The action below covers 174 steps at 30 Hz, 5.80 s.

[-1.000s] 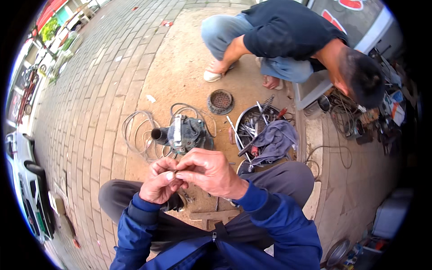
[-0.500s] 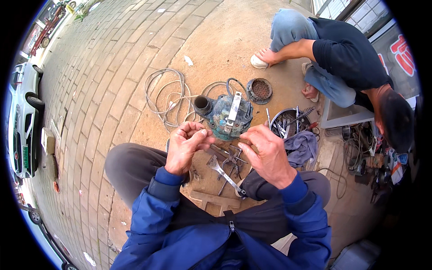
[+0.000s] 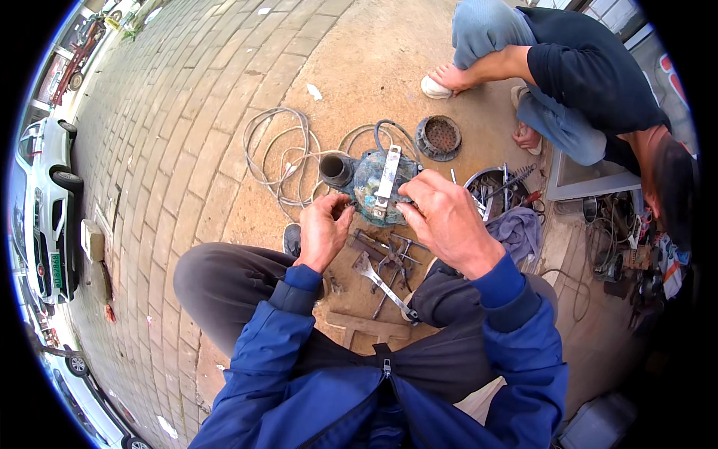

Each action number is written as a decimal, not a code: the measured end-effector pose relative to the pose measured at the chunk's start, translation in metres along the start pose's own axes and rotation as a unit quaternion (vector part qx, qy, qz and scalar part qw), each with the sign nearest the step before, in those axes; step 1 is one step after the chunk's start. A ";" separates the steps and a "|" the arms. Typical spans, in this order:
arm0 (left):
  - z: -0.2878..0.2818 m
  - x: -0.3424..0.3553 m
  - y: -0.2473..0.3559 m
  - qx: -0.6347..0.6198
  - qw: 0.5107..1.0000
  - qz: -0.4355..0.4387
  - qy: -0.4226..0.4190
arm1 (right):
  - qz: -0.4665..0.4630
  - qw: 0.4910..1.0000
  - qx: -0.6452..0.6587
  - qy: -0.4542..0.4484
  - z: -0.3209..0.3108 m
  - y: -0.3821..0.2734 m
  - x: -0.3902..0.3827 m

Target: The person sits on the ground and uses a wrench to tighten bolts on a mechanical part. They wipe the part with a cloth and continue adjusting components with hand tools.

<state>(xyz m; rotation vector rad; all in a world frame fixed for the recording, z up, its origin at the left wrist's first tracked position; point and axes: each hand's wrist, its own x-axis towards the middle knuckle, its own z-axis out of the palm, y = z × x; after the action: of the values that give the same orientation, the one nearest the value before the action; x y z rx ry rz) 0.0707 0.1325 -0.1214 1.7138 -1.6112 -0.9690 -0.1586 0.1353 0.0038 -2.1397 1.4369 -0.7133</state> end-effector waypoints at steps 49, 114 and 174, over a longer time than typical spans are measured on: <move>0.009 0.008 -0.028 0.015 0.997 0.081 0.007 | -0.060 0.994 -0.074 0.047 -0.011 0.011 -0.024; 0.006 0.037 -0.075 -0.111 0.987 0.106 -0.037 | 0.011 0.975 -0.196 0.106 0.091 0.019 0.019; -0.001 0.015 0.004 0.074 0.991 0.113 -0.020 | -0.022 0.983 -0.179 -0.018 0.030 0.007 0.004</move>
<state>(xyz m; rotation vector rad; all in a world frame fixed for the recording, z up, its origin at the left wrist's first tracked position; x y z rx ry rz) 0.0694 0.1174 -0.1189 1.5709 -1.8972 -0.7939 -0.1427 0.1320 -0.0224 -2.4444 1.6024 -0.4539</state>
